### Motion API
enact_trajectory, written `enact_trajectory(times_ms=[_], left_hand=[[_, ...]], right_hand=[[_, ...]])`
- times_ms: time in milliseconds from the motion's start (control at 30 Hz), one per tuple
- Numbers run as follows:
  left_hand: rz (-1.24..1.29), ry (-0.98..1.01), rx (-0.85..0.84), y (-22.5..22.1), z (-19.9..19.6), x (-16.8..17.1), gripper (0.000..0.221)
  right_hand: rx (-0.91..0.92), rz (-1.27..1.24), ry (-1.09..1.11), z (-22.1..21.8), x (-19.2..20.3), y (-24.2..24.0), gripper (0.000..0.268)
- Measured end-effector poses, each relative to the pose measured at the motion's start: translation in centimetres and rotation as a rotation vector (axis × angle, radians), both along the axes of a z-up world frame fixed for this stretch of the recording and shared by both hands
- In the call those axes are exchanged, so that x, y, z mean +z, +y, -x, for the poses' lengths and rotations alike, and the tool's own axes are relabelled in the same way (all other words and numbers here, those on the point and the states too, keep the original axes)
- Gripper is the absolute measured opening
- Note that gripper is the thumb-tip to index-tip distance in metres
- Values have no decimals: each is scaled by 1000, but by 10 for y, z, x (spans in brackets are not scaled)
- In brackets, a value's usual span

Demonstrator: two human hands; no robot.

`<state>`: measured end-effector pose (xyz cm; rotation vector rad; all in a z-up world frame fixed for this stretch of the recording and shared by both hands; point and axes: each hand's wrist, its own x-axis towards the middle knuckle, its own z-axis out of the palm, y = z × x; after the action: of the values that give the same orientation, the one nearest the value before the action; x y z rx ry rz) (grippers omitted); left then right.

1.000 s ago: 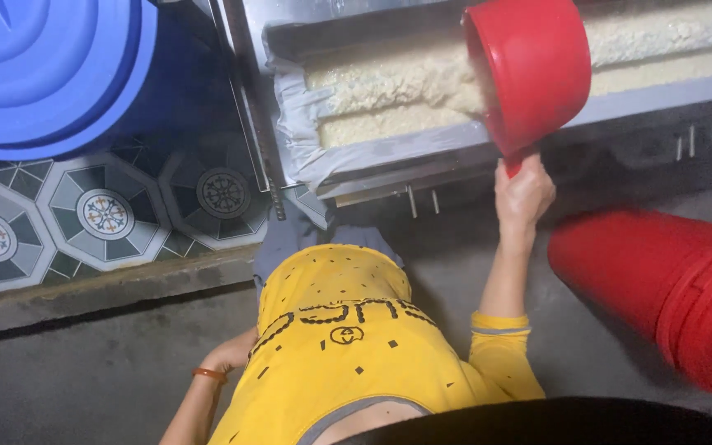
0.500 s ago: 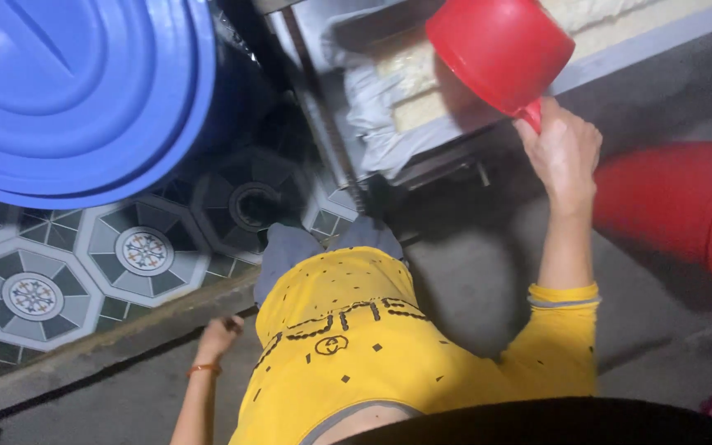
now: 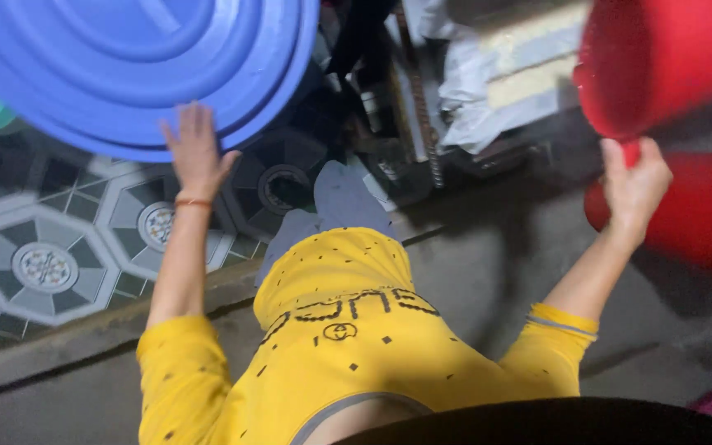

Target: Transferring a mixture from a large container into a processing machine using a hand scoop

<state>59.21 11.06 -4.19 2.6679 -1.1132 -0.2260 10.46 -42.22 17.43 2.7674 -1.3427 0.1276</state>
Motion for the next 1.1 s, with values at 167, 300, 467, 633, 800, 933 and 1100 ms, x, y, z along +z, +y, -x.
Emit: enact_trajectory(times_ms=[167, 300, 467, 633, 800, 933, 1100], left_hand=[[-56, -229, -160, 3, -10, -17, 107], [81, -358, -172, 7, -13, -1, 84], [187, -62, -157, 14, -30, 76, 103], [535, 173, -14, 67, -83, 226, 100], [710, 154, 208, 148, -72, 298, 104], [719, -244, 659, 184, -6, 256, 78], [737, -266, 1149, 207, 95, 179, 59]], right_hand=[[-295, -787, -1021, -57, -8, 35, 37], [-267, -929, -1185, -131, 13, 47, 42], [-55, -1067, -1133, -247, 60, 64, 62], [98, -1397, -1228, -337, 13, 35, 52], [-38, -1706, -1101, -481, 4, 106, 67], [217, -1411, -644, -557, -65, 138, 24], [741, -1114, -217, -625, -160, 169, 21]])
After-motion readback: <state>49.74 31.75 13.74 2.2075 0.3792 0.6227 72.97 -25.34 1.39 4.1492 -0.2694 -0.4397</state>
